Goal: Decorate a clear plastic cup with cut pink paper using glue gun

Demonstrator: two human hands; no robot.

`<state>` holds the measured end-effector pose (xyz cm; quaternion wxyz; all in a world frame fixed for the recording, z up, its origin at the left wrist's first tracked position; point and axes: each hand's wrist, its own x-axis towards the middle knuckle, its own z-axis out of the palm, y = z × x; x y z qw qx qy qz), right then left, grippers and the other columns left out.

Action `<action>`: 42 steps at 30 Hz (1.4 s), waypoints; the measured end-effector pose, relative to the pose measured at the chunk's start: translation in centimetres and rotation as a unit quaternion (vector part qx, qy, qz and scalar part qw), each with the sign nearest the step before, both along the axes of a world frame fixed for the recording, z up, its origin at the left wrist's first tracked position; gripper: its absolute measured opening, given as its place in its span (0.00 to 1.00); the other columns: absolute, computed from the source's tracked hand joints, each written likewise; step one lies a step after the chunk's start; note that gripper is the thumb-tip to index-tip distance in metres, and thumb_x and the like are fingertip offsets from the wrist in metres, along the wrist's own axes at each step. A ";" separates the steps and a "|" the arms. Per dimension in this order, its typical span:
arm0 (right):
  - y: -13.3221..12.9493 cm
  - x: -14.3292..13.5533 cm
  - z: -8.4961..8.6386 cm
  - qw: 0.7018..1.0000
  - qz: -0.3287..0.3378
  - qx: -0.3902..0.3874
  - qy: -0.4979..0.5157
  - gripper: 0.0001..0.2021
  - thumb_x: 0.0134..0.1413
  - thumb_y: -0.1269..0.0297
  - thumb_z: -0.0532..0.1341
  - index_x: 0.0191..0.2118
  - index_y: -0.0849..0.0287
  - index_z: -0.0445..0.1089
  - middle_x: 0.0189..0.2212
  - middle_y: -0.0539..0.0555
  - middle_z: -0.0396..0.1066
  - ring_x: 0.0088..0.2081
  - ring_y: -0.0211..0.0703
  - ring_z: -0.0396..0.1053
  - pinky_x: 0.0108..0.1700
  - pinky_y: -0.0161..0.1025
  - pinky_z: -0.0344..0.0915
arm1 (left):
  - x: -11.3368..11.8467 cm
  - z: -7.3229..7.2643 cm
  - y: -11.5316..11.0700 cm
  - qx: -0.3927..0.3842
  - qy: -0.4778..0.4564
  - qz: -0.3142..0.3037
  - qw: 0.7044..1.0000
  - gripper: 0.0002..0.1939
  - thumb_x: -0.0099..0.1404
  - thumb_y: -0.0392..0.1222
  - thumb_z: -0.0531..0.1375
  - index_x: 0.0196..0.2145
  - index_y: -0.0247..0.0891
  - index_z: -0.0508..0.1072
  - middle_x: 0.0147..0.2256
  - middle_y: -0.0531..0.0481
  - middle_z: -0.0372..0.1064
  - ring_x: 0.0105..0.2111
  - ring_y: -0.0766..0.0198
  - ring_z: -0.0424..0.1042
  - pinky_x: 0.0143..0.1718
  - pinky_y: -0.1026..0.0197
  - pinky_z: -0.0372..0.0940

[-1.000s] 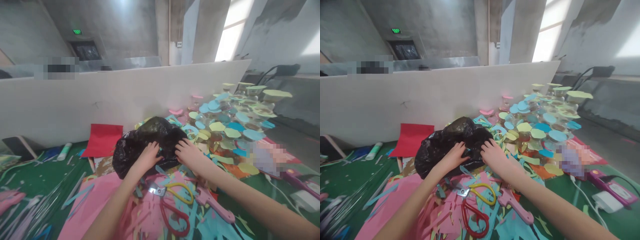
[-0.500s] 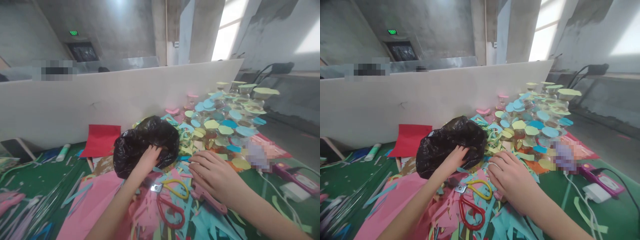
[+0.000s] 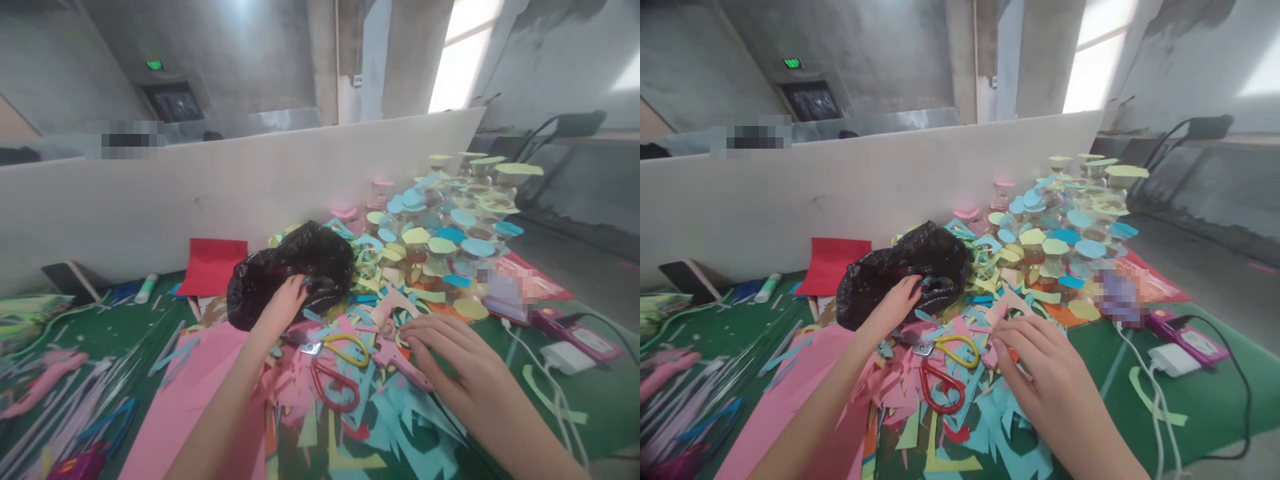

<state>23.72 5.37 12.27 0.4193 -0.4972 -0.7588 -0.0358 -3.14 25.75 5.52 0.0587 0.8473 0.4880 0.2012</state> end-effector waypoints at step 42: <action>-6.9 0.3 -10.2 0.951 -0.220 -0.194 0.095 0.26 0.62 0.41 0.49 0.25 0.53 0.72 0.18 0.50 0.72 0.15 0.37 0.64 0.18 0.29 0.63 | -14.1 -4.2 -15.6 0.119 0.049 0.437 0.890 0.25 0.68 0.46 0.44 0.49 0.25 0.70 0.38 0.32 0.68 0.41 0.42 0.68 0.46 0.41 0.63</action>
